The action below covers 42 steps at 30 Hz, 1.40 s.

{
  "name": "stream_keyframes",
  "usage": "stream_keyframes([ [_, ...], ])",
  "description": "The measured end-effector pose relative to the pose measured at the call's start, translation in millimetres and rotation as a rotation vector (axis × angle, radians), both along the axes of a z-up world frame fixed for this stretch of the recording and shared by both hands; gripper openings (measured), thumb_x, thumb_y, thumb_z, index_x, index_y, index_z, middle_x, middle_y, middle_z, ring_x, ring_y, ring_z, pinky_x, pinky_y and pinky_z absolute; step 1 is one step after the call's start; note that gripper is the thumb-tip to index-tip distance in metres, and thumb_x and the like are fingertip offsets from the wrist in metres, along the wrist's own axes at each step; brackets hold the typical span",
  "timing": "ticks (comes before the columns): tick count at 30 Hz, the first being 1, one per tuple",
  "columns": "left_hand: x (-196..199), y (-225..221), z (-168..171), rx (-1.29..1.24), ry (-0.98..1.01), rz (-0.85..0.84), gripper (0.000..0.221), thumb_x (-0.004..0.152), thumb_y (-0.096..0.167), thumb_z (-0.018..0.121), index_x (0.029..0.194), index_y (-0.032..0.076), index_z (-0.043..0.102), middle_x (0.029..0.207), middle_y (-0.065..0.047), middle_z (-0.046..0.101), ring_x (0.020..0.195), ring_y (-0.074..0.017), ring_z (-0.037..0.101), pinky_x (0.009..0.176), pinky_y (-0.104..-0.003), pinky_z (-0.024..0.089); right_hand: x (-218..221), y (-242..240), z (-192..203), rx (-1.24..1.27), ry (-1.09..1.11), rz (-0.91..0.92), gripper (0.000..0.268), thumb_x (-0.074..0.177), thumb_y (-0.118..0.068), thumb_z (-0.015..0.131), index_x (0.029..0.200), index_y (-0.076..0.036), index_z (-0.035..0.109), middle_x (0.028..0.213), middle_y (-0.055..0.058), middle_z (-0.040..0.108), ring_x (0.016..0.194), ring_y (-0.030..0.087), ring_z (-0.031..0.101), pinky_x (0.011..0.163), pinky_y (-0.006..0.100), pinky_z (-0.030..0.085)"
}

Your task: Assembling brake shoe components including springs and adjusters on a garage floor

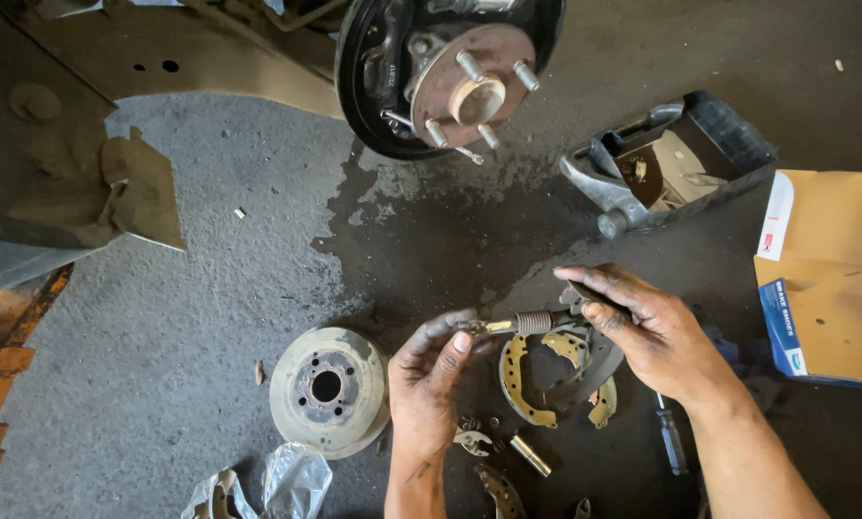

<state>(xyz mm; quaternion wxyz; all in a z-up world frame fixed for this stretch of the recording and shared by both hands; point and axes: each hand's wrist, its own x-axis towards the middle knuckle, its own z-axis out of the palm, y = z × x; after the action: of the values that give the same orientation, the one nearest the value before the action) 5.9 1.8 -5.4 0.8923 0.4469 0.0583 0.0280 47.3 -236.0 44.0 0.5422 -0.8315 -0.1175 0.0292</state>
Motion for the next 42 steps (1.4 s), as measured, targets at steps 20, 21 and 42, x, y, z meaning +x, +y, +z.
stream_keyframes([
  [20, -1.5, -20.6, -17.0, 0.395, 0.207, -0.161, 0.027, 0.103, 0.019, 0.049, 0.117, 0.001, 0.065, 0.083, -0.01, 0.069, 0.066, -0.0173, 0.065, 0.057, -0.031, 0.058, 27.2, 33.0, -45.4, 0.974, 0.145, 0.407, 0.037, 0.105, -0.019, 0.053, 0.14, -0.01, 0.059, 0.146, 0.016, 0.059, 0.133, 0.027, 0.055, 0.118, 0.059, 0.035],
  [21, 0.0, -14.7, -19.3, 0.594, 0.208, 0.016, 0.034, 0.099, 0.029, 0.054, 0.118, 0.006, 0.07, 0.085, -0.007, 0.073, 0.071, -0.016, 0.068, 0.059, -0.031, 0.059, 32.3, 26.5, -51.5, 0.873, 0.157, 0.328, 0.042, 0.101, -0.023, 0.059, 0.141, -0.012, 0.057, 0.144, 0.015, 0.061, 0.135, 0.029, 0.054, 0.115, 0.059, 0.039],
  [42, -78.5, 56.5, -222.6, 0.152, 0.745, 0.493, 0.041, 0.093, 0.006, 0.066, 0.133, -0.001, 0.071, 0.111, -0.01, 0.072, 0.084, -0.0189, 0.057, 0.074, -0.03, 0.047, -34.7, -81.0, -212.8, 0.213, 0.883, -0.581, 0.037, 0.101, -0.01, 0.051, 0.126, 0.011, 0.068, 0.122, 0.025, 0.073, 0.114, 0.035, 0.067, 0.088, 0.043, 0.044],
])
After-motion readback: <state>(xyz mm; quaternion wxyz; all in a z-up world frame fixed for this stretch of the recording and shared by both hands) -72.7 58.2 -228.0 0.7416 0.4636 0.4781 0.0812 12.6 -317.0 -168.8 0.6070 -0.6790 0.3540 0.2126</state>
